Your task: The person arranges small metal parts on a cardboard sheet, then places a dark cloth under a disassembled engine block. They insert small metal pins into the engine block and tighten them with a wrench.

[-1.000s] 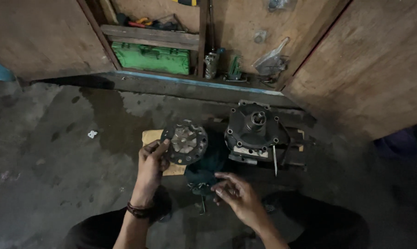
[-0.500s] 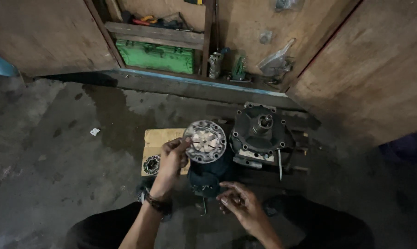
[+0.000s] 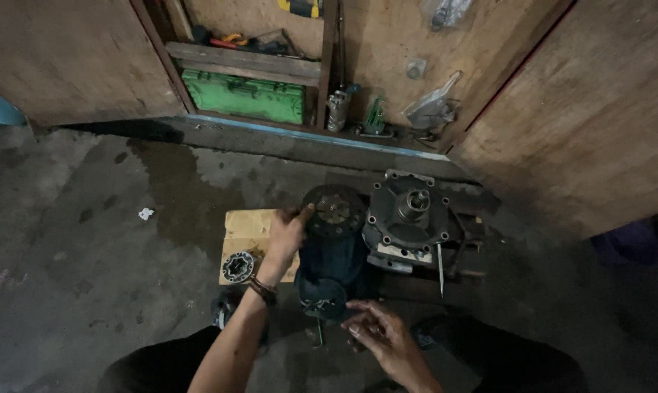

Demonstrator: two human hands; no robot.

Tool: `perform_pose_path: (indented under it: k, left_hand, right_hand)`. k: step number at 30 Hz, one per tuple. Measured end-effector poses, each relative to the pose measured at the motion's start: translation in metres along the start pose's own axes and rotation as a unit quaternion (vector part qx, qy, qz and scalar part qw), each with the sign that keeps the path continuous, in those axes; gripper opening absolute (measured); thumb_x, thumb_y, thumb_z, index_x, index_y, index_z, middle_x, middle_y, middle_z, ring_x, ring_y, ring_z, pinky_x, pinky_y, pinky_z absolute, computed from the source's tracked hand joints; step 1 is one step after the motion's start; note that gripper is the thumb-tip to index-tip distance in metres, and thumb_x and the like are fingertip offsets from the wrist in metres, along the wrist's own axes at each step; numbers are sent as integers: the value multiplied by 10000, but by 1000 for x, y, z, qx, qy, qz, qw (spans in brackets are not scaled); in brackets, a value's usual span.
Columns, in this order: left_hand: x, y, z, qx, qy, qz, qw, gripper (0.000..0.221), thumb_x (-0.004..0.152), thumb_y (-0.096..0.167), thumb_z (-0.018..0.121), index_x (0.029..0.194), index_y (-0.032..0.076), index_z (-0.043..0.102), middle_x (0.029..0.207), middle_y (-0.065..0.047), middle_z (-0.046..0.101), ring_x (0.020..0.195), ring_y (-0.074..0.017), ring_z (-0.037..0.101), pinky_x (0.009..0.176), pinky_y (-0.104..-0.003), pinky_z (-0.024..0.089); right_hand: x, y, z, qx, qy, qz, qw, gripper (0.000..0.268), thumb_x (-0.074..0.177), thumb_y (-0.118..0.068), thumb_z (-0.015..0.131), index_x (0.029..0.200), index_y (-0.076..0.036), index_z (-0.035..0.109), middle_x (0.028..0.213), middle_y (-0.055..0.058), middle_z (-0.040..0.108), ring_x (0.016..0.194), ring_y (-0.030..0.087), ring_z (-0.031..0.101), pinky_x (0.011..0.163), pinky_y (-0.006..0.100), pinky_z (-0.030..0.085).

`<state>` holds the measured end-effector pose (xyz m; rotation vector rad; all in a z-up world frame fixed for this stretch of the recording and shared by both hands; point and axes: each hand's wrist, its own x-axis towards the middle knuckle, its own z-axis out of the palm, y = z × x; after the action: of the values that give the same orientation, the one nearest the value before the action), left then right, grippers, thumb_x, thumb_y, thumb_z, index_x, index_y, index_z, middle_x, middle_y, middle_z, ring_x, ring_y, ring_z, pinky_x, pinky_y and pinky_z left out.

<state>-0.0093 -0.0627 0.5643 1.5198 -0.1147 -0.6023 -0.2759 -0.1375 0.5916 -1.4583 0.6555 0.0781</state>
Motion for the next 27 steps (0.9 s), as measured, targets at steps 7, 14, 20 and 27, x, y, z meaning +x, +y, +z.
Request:
perform_pose_path:
  k: [7, 14, 20, 27]
  left_hand:
    - [-3, 9, -6, 223, -19, 110, 968, 500, 955, 427, 616, 974, -60, 729, 733, -117, 701, 607, -198, 563, 571, -351, 468]
    - [-41, 64, -9, 263, -4, 49, 963, 668, 1003, 522, 531, 747, -83, 656, 618, -147, 660, 423, -277, 593, 435, -383, 477]
    - [-59, 71, -23, 246, 37, 111, 962, 710, 1060, 526, 428, 633, -21, 583, 505, -79, 441, 462, -162, 378, 496, -340, 364]
    - [-90, 18, -8, -280, -54, -20, 958, 406, 1096, 394, 481, 841, 91, 572, 608, 47, 356, 487, -72, 286, 429, -248, 215]
  right_hand:
    - [-6, 6, -9, -16, -8, 19, 1000, 442, 966, -175, 652, 1391, -57, 615, 1070, 99, 793, 744, 160, 665, 706, 355, 545]
    - [-12, 19, -18, 57, -10, 15, 998, 456, 952, -134, 661, 1381, 9, 598, 1052, 147, 775, 794, 200, 727, 717, 353, 605]
    - [-15, 24, -29, 44, 7, -16, 999, 433, 927, -66, 671, 1353, 0, 629, 1049, 135, 781, 808, 171, 683, 734, 320, 578]
    - [-39, -38, -24, -1, 34, -14, 999, 442, 901, -18, 700, 1341, -15, 660, 1057, 122, 804, 795, 173, 698, 727, 307, 597]
